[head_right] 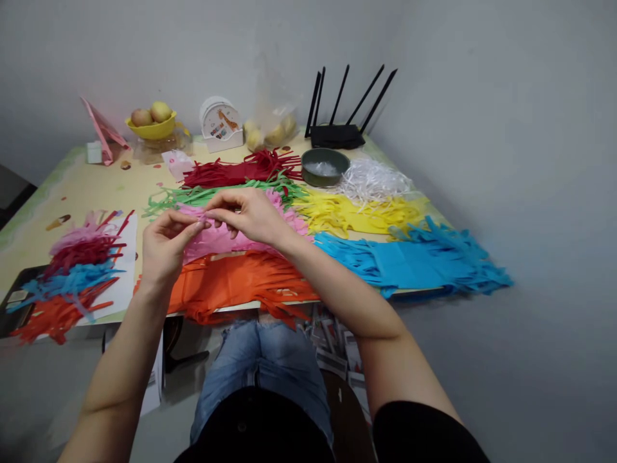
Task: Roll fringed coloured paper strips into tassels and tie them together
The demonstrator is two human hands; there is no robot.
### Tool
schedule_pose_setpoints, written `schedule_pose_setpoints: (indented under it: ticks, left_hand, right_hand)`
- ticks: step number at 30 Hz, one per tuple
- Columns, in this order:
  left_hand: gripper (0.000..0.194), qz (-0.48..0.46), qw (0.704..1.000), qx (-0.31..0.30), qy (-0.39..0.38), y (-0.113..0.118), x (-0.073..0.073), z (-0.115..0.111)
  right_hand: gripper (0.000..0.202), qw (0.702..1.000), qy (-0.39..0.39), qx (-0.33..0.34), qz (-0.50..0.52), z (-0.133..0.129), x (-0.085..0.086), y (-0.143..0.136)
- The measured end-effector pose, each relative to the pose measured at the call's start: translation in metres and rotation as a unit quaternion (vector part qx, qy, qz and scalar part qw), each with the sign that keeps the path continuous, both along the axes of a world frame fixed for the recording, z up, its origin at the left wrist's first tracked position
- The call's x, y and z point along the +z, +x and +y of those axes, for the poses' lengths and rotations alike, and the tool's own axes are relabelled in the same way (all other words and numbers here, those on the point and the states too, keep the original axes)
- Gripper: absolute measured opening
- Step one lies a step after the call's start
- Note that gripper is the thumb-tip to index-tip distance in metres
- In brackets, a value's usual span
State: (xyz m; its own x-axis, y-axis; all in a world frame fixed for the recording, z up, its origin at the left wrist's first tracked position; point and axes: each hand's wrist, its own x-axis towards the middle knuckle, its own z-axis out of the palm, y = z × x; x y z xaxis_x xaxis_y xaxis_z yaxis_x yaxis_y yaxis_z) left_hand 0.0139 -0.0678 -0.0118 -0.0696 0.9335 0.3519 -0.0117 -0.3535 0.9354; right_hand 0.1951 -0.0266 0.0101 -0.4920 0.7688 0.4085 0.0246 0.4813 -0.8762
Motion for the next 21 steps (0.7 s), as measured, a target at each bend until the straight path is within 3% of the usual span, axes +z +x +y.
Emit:
schedule_pose_setpoints:
  ticks: [3, 7, 12, 17, 19, 21]
  left_hand:
    - [0.034, -0.006, 0.998, -0.041, -0.042, -0.001, 0.002, 0.002]
    - [0.030, 0.009, 0.997, -0.058, -0.059, -0.007, 0.001, 0.009]
    - [0.034, -0.004, 0.995, -0.051, -0.080, -0.012, 0.001, 0.014]
    - [0.035, -0.007, 0.997, -0.034, -0.076, -0.009, -0.006, 0.007]
    - [0.035, 0.026, 0.997, -0.039, -0.069, -0.019, -0.010, 0.011]
    - [0.037, 0.102, 0.992, -0.030, -0.061, -0.051, -0.011, 0.024]
  right_hand:
    - [0.018, 0.998, 0.042, -0.026, -0.036, -0.002, 0.005, -0.001]
    - [0.016, 0.992, 0.095, -0.042, -0.078, -0.004, 0.013, -0.004]
    - [0.017, 0.992, 0.070, -0.065, -0.082, 0.001, 0.021, -0.004]
    - [0.016, 0.990, 0.063, -0.103, -0.066, 0.003, 0.012, -0.016]
    - [0.017, 0.990, 0.058, -0.115, -0.060, 0.003, 0.004, -0.022]
    - [0.018, 0.993, 0.044, -0.103, -0.047, 0.004, -0.003, -0.024]
